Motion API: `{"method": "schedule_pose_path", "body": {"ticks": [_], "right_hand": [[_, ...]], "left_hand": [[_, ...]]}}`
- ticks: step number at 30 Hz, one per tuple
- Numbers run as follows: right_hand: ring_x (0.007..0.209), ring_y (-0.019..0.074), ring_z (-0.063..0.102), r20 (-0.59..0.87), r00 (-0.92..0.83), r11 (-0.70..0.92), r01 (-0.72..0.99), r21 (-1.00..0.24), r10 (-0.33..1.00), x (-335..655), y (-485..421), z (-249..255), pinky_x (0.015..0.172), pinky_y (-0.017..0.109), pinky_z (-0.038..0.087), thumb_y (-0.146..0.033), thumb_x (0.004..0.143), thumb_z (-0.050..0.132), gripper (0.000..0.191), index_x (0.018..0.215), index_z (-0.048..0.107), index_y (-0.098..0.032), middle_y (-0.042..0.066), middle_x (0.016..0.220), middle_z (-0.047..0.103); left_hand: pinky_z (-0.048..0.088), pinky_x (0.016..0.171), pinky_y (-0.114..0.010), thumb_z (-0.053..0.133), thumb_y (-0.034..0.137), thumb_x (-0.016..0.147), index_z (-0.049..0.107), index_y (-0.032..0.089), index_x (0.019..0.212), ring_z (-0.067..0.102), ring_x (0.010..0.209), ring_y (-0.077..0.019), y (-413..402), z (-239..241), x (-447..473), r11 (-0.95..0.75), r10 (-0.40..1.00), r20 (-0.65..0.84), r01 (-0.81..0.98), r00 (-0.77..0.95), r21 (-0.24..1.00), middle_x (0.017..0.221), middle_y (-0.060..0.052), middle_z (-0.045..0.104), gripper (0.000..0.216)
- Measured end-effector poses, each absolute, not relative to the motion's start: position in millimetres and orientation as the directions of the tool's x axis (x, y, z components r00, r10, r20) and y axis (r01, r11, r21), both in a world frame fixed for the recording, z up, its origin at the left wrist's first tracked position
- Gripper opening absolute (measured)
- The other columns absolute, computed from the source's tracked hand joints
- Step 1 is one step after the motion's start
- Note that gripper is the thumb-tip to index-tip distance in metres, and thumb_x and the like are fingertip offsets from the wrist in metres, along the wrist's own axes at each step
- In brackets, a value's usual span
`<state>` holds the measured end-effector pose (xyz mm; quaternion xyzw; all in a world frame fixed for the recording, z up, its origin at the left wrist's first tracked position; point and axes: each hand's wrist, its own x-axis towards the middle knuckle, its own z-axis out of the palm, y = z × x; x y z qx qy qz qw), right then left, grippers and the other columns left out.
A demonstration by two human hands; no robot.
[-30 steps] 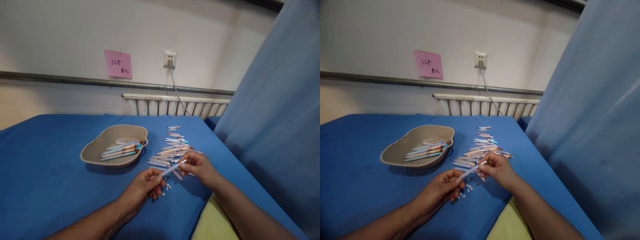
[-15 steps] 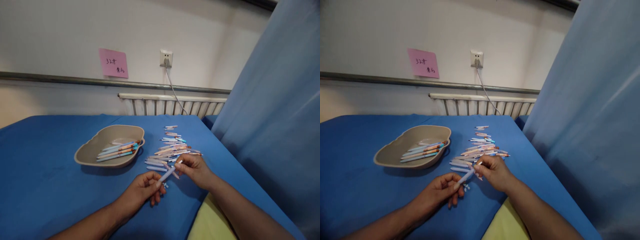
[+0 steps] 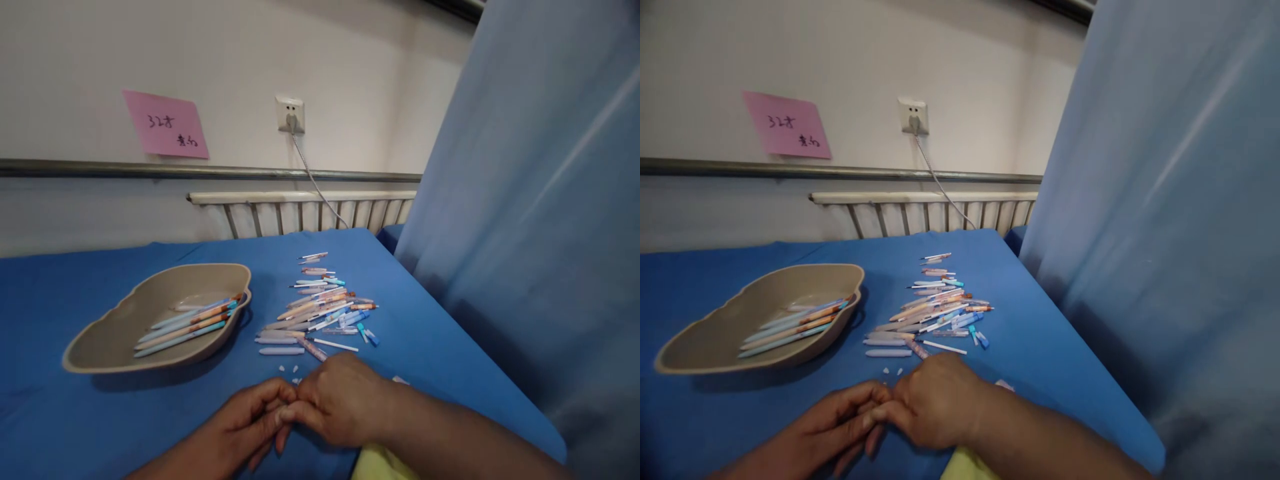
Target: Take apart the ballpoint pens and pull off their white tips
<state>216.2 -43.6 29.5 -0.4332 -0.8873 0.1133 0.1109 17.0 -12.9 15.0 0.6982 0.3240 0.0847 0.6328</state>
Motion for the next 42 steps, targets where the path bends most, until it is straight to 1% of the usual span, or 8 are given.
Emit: {"method": "schedule_pose_path", "body": {"ticks": [3, 9, 14, 21, 24, 27, 31, 42], "right_hand": [[0.059, 0.0134, 0.062, 0.046, -0.654, 0.641, 0.722, -0.259, 0.755, 211, -44, 31, 0.049, 0.023, 0.030, -0.044, 0.097, 0.027, 0.050, 0.080, 0.067, -0.019, 0.001, 0.074, 0.072], [0.060, 0.0153, 0.063, -0.030, -0.656, 0.623, 0.729, -0.284, 0.754, 210, -44, 33, 0.054, 0.024, 0.039, -0.048, 0.096, 0.025, 0.056, 0.078, 0.068, -0.017, 0.004, 0.072, 0.072], [0.057, 0.0149, 0.060, -0.062, -0.692, 0.650, 0.702, -0.289, 0.720, 213, -43, 31, 0.051, 0.024, 0.035, -0.053, 0.094, 0.023, 0.062, 0.073, 0.067, -0.016, 0.005, 0.066, 0.070], [0.056, 0.0113, 0.056, -0.108, -0.672, 0.594, 0.709, -0.379, 0.733, 228, -41, 34, 0.046, 0.022, 0.025, -0.051, 0.086, 0.050, 0.038, 0.073, 0.067, -0.020, -0.002, 0.062, 0.067], [0.057, 0.0126, 0.056, -0.101, -0.556, 0.491, 0.794, -0.359, 0.825, 253, -39, 44, 0.046, 0.023, 0.023, -0.045, 0.081, 0.059, 0.029, 0.073, 0.068, -0.019, 0.000, 0.062, 0.066], [0.061, 0.0159, 0.058, -0.096, -0.285, 0.250, 0.928, -0.275, 0.954, 283, -35, 52, 0.048, 0.025, 0.024, -0.040, 0.078, 0.063, 0.022, 0.074, 0.067, -0.019, 0.003, 0.069, 0.068], [0.066, 0.0203, 0.060, -0.153, -0.057, 0.040, 0.993, -0.112, 0.987, 307, -29, 47, 0.051, 0.027, 0.026, -0.035, 0.076, 0.063, 0.018, 0.081, 0.066, -0.018, 0.008, 0.075, 0.069], [0.077, 0.0230, 0.065, -0.309, -0.073, 0.067, 0.997, -0.033, 0.948, 310, -17, 34, 0.054, 0.026, 0.033, -0.026, 0.072, 0.062, 0.016, 0.083, 0.069, -0.018, 0.009, 0.088, 0.072]], "left_hand": [[0.032, 0.049, -0.019, 0.047, 0.048, 0.088, 0.056, 0.018, 0.088, 0.042, 0.054, -0.0089, -12, 17, 17, -0.017, 0.568, -0.310, 0.388, 0.762, 0.921, 0.068, 0.002, 0.053, 0.032], [0.030, 0.050, -0.019, 0.052, 0.048, 0.085, 0.055, 0.018, 0.079, 0.039, 0.054, -0.0094, -10, 12, 17, -0.010, 0.601, -0.314, 0.400, 0.735, 0.917, 0.063, 0.004, 0.048, 0.031], [0.029, 0.047, -0.019, 0.055, 0.050, 0.082, 0.055, 0.018, 0.074, 0.038, 0.050, -0.0086, -8, 13, 18, 0.017, 0.605, -0.296, 0.360, 0.739, 0.933, 0.059, 0.005, 0.046, 0.033], [0.031, 0.047, -0.019, 0.056, 0.049, 0.082, 0.056, 0.017, 0.075, 0.042, 0.049, -0.0083, -6, 14, 19, 0.043, 0.617, -0.331, 0.389, 0.714, 0.920, 0.063, 0.002, 0.056, 0.032], [0.029, 0.046, -0.019, 0.056, 0.047, 0.082, 0.054, 0.017, 0.075, 0.040, 0.047, -0.0074, -6, 14, 20, 0.072, 0.633, -0.330, 0.371, 0.700, 0.926, 0.063, 0.003, 0.057, 0.031], [0.030, 0.046, -0.019, 0.057, 0.044, 0.083, 0.053, 0.017, 0.075, 0.041, 0.047, -0.0071, -8, 13, 21, 0.088, 0.653, -0.312, 0.340, 0.690, 0.936, 0.063, 0.002, 0.057, 0.029], [0.031, 0.046, -0.019, 0.059, 0.042, 0.080, 0.052, 0.016, 0.074, 0.041, 0.047, -0.0072, -10, 13, 21, 0.119, 0.665, -0.315, 0.320, 0.677, 0.940, 0.061, 0.002, 0.057, 0.027], [0.031, 0.044, -0.018, 0.060, 0.044, 0.078, 0.051, 0.016, 0.075, 0.041, 0.045, -0.0061, -10, 13, 23, 0.125, 0.675, -0.336, 0.346, 0.657, 0.930, 0.061, 0.003, 0.056, 0.029]]}}
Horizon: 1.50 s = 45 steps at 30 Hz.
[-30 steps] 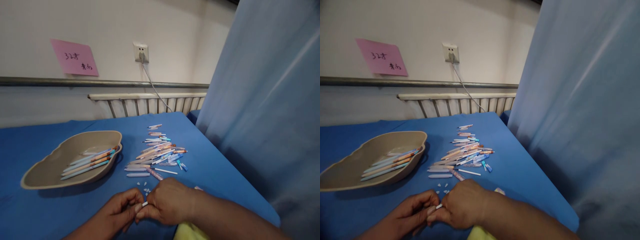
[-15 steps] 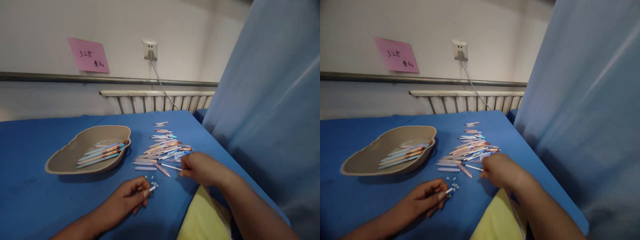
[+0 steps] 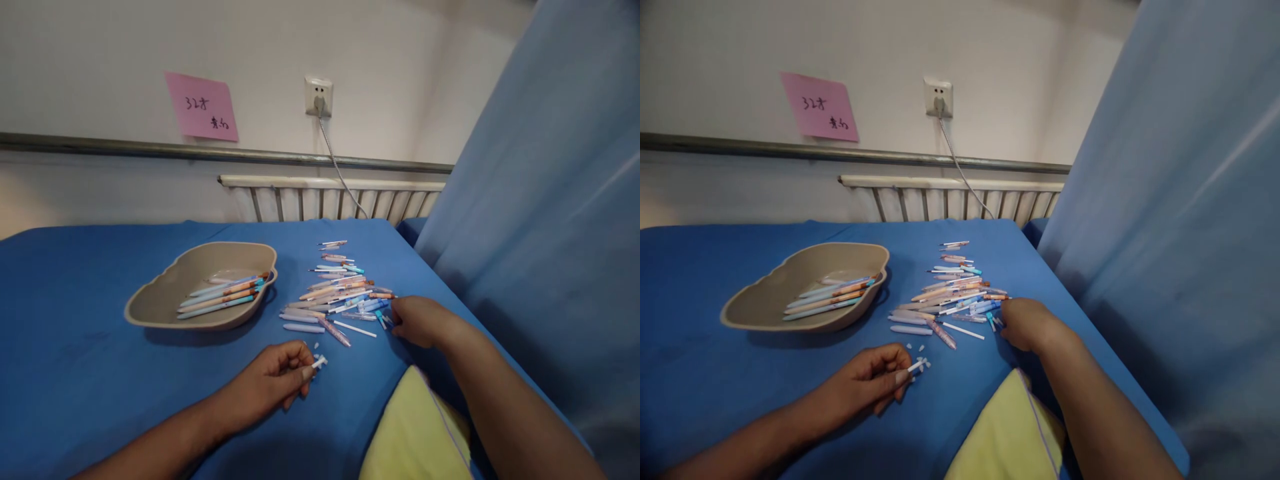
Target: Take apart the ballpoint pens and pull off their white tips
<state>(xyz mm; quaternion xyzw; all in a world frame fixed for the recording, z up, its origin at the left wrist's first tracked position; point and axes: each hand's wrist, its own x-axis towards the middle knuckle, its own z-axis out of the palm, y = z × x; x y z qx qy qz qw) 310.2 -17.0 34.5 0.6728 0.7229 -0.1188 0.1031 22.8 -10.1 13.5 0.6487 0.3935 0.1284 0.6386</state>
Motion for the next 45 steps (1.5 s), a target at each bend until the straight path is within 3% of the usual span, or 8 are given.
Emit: {"method": "schedule_pose_path", "body": {"ticks": [14, 25, 45], "right_hand": [[0.072, 0.0196, 0.061, -0.292, -0.098, 0.083, 0.994, -0.067, 0.951, 313, -17, 31, 0.052, 0.026, 0.028, -0.023, 0.074, 0.058, 0.011, 0.082, 0.064, -0.018, 0.006, 0.083, 0.069], [0.064, 0.0128, 0.053, -0.143, -0.253, 0.207, 0.938, -0.278, 0.957, 293, -21, 34, 0.054, 0.023, 0.027, -0.023, 0.078, 0.059, 0.007, 0.083, 0.059, -0.019, 0.002, 0.078, 0.065], [0.068, 0.0141, 0.055, -0.195, -0.275, 0.228, 0.946, -0.232, 0.941, 281, -22, 29, 0.055, 0.024, 0.026, -0.028, 0.081, 0.057, 0.011, 0.088, 0.058, -0.020, 0.003, 0.081, 0.066]], "left_hand": [[0.030, 0.042, -0.018, 0.060, 0.045, 0.077, 0.049, 0.015, 0.077, 0.041, 0.044, -0.0058, -12, 15, 24, 0.142, 0.662, -0.350, 0.348, 0.662, 0.927, 0.060, 0.004, 0.055, 0.032], [0.033, 0.045, -0.018, 0.060, 0.044, 0.079, 0.051, 0.015, 0.078, 0.041, 0.047, -0.0061, -11, 11, 23, 0.130, 0.667, -0.342, 0.349, 0.661, 0.928, 0.061, 0.004, 0.055, 0.031], [0.035, 0.046, -0.018, 0.059, 0.042, 0.081, 0.052, 0.016, 0.079, 0.042, 0.049, -0.0068, -11, 11, 23, 0.135, 0.652, -0.329, 0.322, 0.683, 0.937, 0.063, 0.004, 0.055, 0.028]]}}
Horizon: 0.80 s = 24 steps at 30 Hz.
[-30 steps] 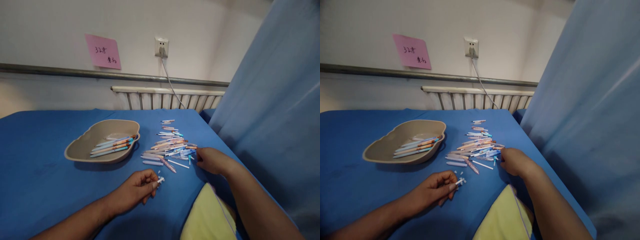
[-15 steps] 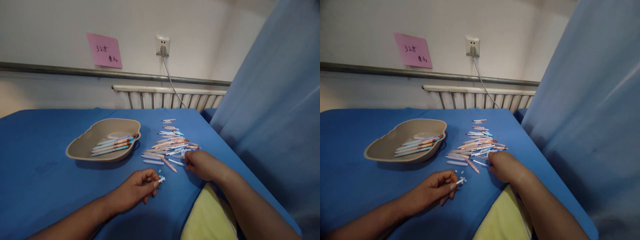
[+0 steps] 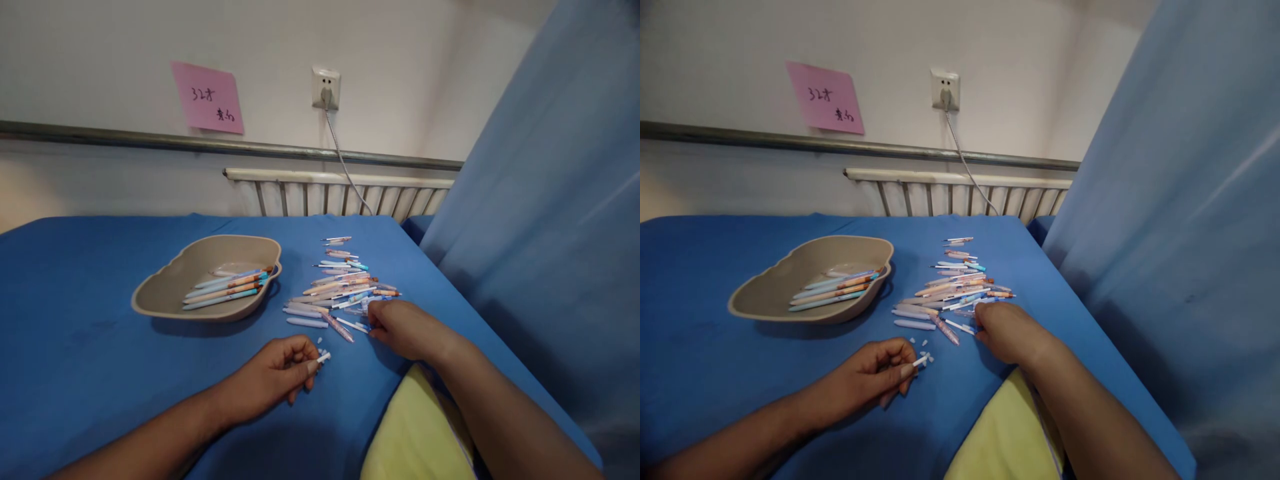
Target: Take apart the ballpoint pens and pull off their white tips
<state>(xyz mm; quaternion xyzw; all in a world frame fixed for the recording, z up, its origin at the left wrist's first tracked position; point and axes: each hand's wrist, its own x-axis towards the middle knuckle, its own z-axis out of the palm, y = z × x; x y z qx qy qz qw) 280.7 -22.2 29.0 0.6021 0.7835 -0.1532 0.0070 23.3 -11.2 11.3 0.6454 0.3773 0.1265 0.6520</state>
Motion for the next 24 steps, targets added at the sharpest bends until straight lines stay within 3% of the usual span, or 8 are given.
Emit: {"method": "schedule_pose_path", "body": {"ticks": [24], "right_hand": [[0.071, 0.0150, 0.056, -0.184, -0.297, 0.249, 0.937, -0.244, 0.937, 278.8, -23.3, 29.4, 0.055, 0.024, 0.027, -0.026, 0.081, 0.058, 0.010, 0.087, 0.058, -0.019, 0.003, 0.083, 0.066]], "left_hand": [[0.033, 0.045, -0.019, 0.059, 0.041, 0.081, 0.052, 0.016, 0.079, 0.044, 0.048, -0.0065, -10.8, 13.0, 23.7, 0.134, 0.652, -0.333, 0.328, 0.681, 0.935, 0.063, 0.004, 0.057, 0.026]]}}
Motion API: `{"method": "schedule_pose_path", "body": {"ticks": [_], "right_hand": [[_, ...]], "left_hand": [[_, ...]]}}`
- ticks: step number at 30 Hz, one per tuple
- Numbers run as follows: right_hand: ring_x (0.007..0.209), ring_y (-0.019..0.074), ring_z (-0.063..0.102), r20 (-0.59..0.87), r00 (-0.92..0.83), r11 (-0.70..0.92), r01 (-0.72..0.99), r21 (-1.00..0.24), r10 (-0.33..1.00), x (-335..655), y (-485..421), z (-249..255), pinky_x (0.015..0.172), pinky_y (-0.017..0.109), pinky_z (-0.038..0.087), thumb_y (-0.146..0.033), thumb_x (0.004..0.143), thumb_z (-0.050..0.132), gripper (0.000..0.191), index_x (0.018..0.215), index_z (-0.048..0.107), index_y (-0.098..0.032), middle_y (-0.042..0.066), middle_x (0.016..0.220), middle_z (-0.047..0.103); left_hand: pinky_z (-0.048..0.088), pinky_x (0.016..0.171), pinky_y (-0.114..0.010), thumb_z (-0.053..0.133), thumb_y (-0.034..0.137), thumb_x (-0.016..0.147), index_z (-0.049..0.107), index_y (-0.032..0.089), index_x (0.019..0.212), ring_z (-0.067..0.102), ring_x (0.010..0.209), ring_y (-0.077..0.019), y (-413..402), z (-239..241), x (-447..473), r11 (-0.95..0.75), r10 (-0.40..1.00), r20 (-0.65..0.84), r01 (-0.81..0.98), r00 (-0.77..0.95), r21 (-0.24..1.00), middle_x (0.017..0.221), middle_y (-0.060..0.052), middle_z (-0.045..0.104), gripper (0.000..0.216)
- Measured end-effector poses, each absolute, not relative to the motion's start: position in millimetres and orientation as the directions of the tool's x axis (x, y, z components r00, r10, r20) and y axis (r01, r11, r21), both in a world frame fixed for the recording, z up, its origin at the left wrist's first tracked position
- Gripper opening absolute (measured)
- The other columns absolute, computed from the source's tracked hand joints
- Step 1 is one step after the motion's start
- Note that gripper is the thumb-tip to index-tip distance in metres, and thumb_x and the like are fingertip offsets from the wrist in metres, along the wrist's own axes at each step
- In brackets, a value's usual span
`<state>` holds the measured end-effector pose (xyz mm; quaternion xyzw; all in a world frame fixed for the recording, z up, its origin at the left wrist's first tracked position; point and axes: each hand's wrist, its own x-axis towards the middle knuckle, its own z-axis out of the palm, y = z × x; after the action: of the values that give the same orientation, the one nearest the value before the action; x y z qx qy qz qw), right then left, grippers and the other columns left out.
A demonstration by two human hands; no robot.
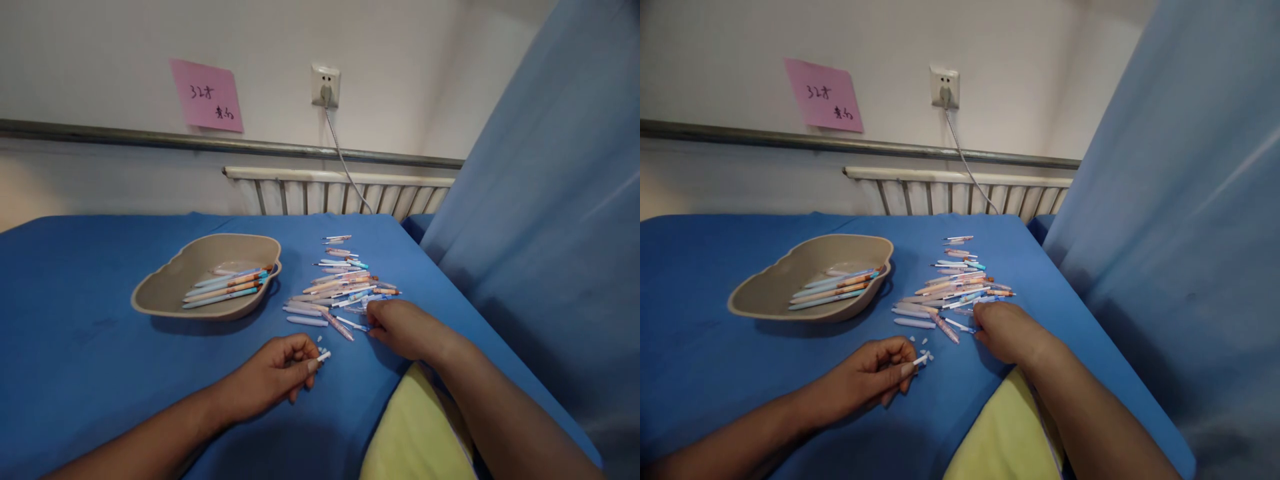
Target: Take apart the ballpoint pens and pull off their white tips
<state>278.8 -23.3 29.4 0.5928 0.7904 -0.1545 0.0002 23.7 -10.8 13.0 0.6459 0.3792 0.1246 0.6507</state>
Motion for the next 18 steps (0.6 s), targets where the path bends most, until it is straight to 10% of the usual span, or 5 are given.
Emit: {"method": "schedule_pose_path", "body": {"ticks": [18], "right_hand": [[0.075, 0.0170, 0.058, -0.097, -0.267, 0.238, 0.942, -0.238, 0.959, 273.7, -21.2, 30.6, 0.060, 0.025, 0.031, -0.027, 0.084, 0.054, 0.010, 0.088, 0.056, -0.018, 0.006, 0.086, 0.066]], "left_hand": [[0.034, 0.046, -0.019, 0.060, 0.043, 0.080, 0.053, 0.017, 0.079, 0.043, 0.047, -0.0064, -10.8, 15.4, 24.3, 0.149, 0.642, -0.362, 0.353, 0.676, 0.924, 0.062, 0.005, 0.057, 0.027]]}}
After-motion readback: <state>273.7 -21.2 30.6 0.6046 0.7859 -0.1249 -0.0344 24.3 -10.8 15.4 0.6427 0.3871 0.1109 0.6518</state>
